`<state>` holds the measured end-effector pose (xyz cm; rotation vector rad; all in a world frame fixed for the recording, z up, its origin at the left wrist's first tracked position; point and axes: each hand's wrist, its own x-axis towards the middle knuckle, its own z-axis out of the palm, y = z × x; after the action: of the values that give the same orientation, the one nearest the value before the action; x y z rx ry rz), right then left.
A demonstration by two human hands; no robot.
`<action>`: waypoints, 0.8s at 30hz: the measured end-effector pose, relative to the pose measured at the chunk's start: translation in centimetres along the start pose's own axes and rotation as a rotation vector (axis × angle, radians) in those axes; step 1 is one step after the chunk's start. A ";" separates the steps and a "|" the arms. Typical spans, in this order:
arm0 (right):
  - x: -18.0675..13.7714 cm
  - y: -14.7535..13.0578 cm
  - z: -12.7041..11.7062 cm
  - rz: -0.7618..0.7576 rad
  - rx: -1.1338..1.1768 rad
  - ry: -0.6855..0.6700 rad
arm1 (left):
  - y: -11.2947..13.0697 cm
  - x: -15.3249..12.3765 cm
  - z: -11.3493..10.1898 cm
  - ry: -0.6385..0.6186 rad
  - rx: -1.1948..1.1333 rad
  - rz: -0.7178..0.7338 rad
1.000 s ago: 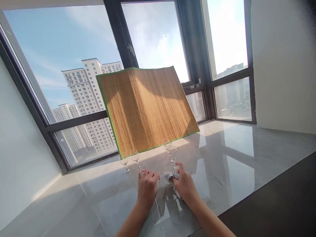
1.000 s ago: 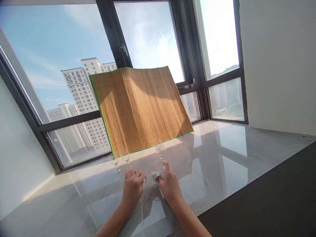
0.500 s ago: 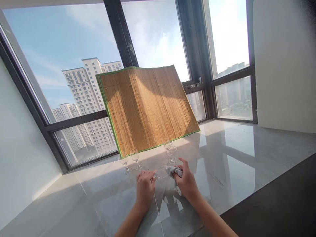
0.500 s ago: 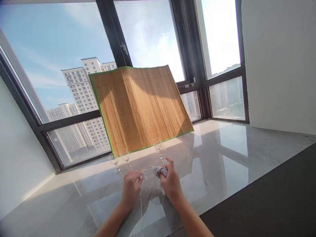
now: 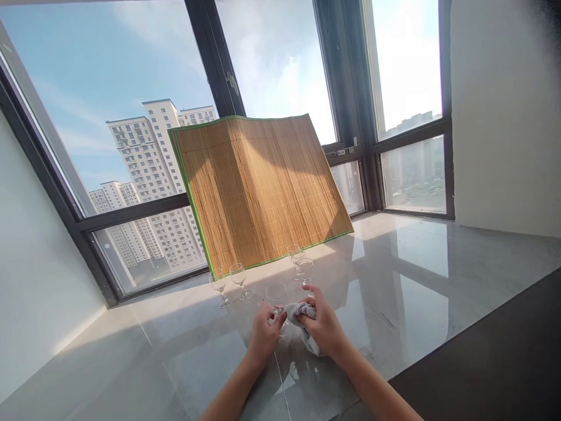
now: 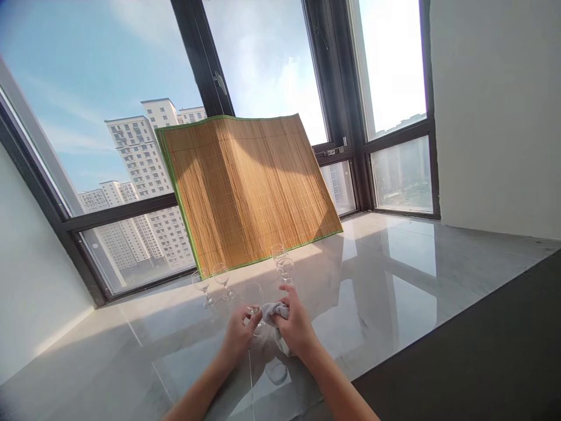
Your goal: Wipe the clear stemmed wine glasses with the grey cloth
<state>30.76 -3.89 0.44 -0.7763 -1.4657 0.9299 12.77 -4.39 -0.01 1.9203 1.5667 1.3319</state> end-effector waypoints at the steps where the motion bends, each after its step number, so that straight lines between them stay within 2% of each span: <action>1: 0.0 -0.1 0.0 -0.003 0.025 -0.006 | 0.1 -0.1 0.0 -0.009 0.032 0.005; 4: 0.0 -0.3 -0.2 0.000 0.068 0.052 | -0.2 -0.1 -0.1 -0.041 0.032 -0.056; 8: 0.0 -0.3 -0.7 0.000 -0.086 0.192 | -1.3 0.4 -0.2 -0.035 0.054 -0.064; 11: -0.1 0.0 -0.8 -0.041 -0.199 0.181 | -1.9 1.5 0.4 -0.077 0.137 -0.047; 14: -0.2 0.3 -0.7 -0.084 -0.242 0.171 | -2.4 3.9 1.5 -0.101 0.230 -0.058; 20: -0.2 0.8 -0.8 -0.109 -0.317 0.152 | -3.2 9.9 4.1 0.022 0.215 -0.115; 24: -0.1 0.9 -1.1 -0.110 -0.331 0.152 | -4.0 10.9 3.9 0.139 0.156 -0.191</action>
<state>31.80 -3.39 -0.43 -0.9749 -1.5293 0.5381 13.14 7.89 -0.09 1.7415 1.9206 1.3206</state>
